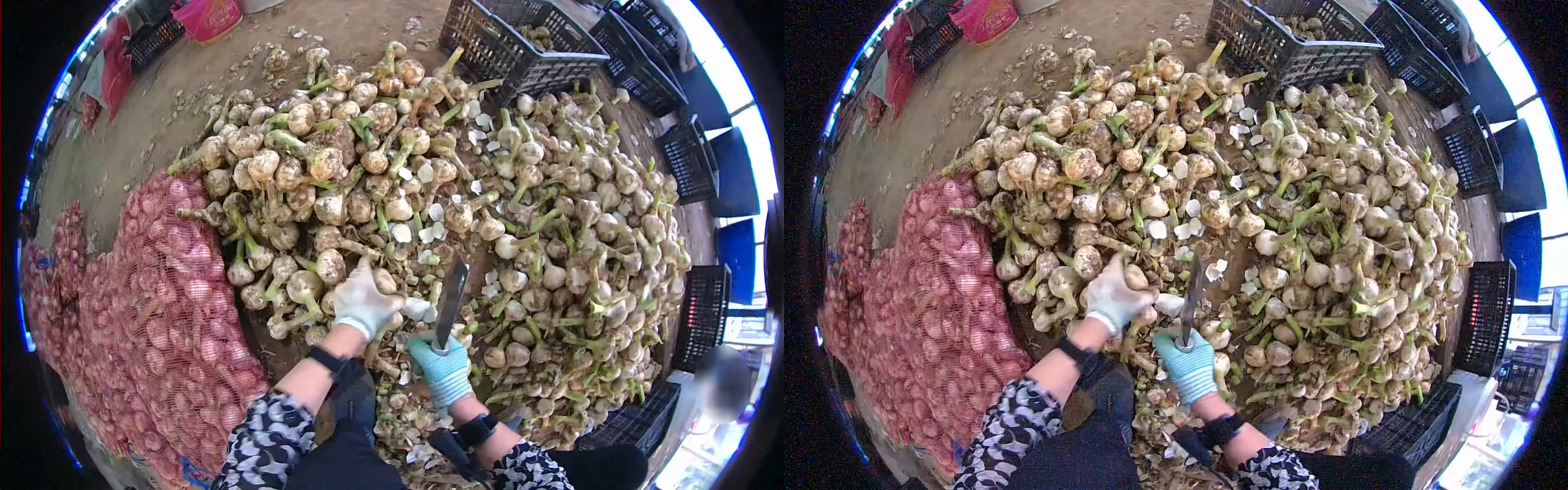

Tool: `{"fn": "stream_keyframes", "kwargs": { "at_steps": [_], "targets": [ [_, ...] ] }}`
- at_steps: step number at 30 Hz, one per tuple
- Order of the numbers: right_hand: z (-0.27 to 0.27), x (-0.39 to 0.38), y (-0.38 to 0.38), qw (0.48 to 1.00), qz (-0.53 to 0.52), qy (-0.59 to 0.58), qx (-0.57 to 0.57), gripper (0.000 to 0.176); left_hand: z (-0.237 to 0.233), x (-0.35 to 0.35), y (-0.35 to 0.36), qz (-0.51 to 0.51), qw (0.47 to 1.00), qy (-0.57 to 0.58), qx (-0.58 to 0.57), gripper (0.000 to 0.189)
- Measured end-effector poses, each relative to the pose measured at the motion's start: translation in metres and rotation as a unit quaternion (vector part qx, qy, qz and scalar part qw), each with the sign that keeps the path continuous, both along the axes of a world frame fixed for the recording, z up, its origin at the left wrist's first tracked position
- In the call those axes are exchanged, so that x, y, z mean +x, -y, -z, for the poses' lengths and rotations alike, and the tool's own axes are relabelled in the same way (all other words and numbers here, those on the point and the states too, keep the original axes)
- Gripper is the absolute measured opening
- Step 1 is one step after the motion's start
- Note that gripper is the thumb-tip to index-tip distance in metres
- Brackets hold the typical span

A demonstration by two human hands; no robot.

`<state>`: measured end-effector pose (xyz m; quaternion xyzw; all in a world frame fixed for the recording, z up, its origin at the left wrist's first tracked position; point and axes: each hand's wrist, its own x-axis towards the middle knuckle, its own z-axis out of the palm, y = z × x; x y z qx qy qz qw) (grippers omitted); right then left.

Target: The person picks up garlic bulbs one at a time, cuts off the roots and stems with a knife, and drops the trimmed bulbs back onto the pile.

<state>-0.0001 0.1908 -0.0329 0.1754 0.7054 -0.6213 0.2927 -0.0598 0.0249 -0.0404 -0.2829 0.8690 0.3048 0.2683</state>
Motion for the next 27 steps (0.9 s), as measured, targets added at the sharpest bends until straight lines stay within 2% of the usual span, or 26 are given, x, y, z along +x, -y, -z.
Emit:
{"fn": "stream_keyframes", "kwargs": {
  "at_steps": [1, 2, 4, 5, 6, 7, 8, 10, 11, 14, 15, 16, 18, 19, 20, 21, 22, 23, 24, 26, 27],
  "targets": [
    [-0.006, -0.009, -0.006, 0.997, -0.052, -0.056, -0.002, 0.018, 0.046, 0.02, 0.003, -0.006, 0.976, -0.212, -0.04, 0.108],
    [-0.016, -0.019, -0.009, 0.983, -0.137, -0.111, 0.053, 0.018, 0.012, 0.02, 0.003, -0.049, 0.956, -0.261, 0.127, 0.107],
    [-0.042, -0.035, -0.009, 0.952, -0.241, -0.148, 0.116, 0.021, -0.033, 0.031, 0.003, -0.018, 0.949, -0.273, 0.157, 0.093],
    [-0.038, -0.037, -0.011, 0.936, -0.258, -0.202, 0.128, 0.023, -0.038, 0.027, 0.005, 0.092, 0.969, -0.166, 0.156, 0.078],
    [-0.039, -0.041, -0.011, 0.936, -0.256, -0.202, 0.129, 0.023, -0.039, 0.023, 0.008, 0.199, 0.967, -0.057, 0.151, 0.063],
    [-0.043, -0.047, -0.01, 0.884, -0.336, -0.253, 0.205, 0.021, 0.016, 0.054, 0.01, 0.344, 0.872, -0.345, -0.04, 0.037],
    [-0.046, -0.05, -0.01, 0.816, -0.41, -0.299, 0.276, 0.02, 0.011, 0.059, 0.007, 0.344, 0.873, -0.344, -0.038, 0.037],
    [-0.053, -0.051, -0.009, 0.816, -0.41, -0.298, 0.278, 0.019, -0.003, 0.065, 0.003, 0.202, 0.882, -0.381, 0.188, 0.033],
    [-0.056, -0.053, -0.009, 0.804, -0.435, -0.29, 0.283, 0.018, 0.002, 0.068, 0.004, 0.204, 0.882, -0.381, 0.189, 0.033],
    [-0.06, -0.051, -0.012, 0.783, -0.468, -0.29, 0.29, 0.017, 0.031, 0.076, 0.015, 0.282, 0.821, -0.486, 0.102, 0.049],
    [-0.06, -0.051, -0.012, 0.773, -0.477, -0.302, 0.29, 0.016, 0.006, 0.07, 0.007, 0.102, 0.887, -0.359, 0.27, 0.056],
    [-0.059, -0.051, -0.012, 0.774, -0.477, -0.301, 0.29, 0.016, 0.001, 0.072, 0.008, 0.103, 0.888, -0.358, 0.271, 0.056],
    [-0.055, -0.052, -0.013, 0.768, -0.495, -0.222, 0.339, 0.019, -0.007, 0.075, 0.01, 0.138, 0.906, -0.317, 0.245, 0.052],
    [-0.05, -0.059, -0.015, 0.804, -0.444, -0.148, 0.367, 0.023, -0.05, 0.062, -0.003, -0.028, 0.856, -0.301, 0.418, 0.043],
    [-0.026, -0.069, -0.031, 0.804, -0.436, -0.096, 0.393, 0.027, -0.071, 0.061, 0.0, 0.04, 0.858, -0.343, 0.38, 0.037],
    [-0.01, -0.062, -0.048, 0.849, -0.371, -0.104, 0.363, 0.026, -0.067, 0.055, 0.0, 0.03, 0.856, -0.396, 0.331, 0.035],
    [-0.018, -0.059, -0.045, 0.884, -0.314, -0.111, 0.327, 0.026, -0.065, 0.049, 0.0, 0.009, 0.852, -0.446, 0.274, 0.032],
    [-0.025, -0.049, -0.038, 0.92, -0.247, -0.126, 0.276, 0.023, -0.066, 0.042, 0.004, -0.098, 0.848, -0.351, 0.386, 0.025],
    [-0.037, -0.047, -0.031, 0.926, -0.267, -0.104, 0.244, 0.021, -0.075, 0.035, -0.002, -0.176, 0.845, -0.309, 0.4, 0.015],
    [-0.042, -0.026, -0.009, 0.977, -0.165, -0.108, 0.08, 0.021, -0.041, 0.032, 0.007, -0.248, 0.715, -0.321, 0.569, 0.01],
    [-0.04, -0.012, 0.003, 0.986, -0.117, -0.113, 0.023, 0.018, -0.06, 0.024, 0.001, -0.375, 0.627, -0.285, 0.621, 0.027]
  ]
}}
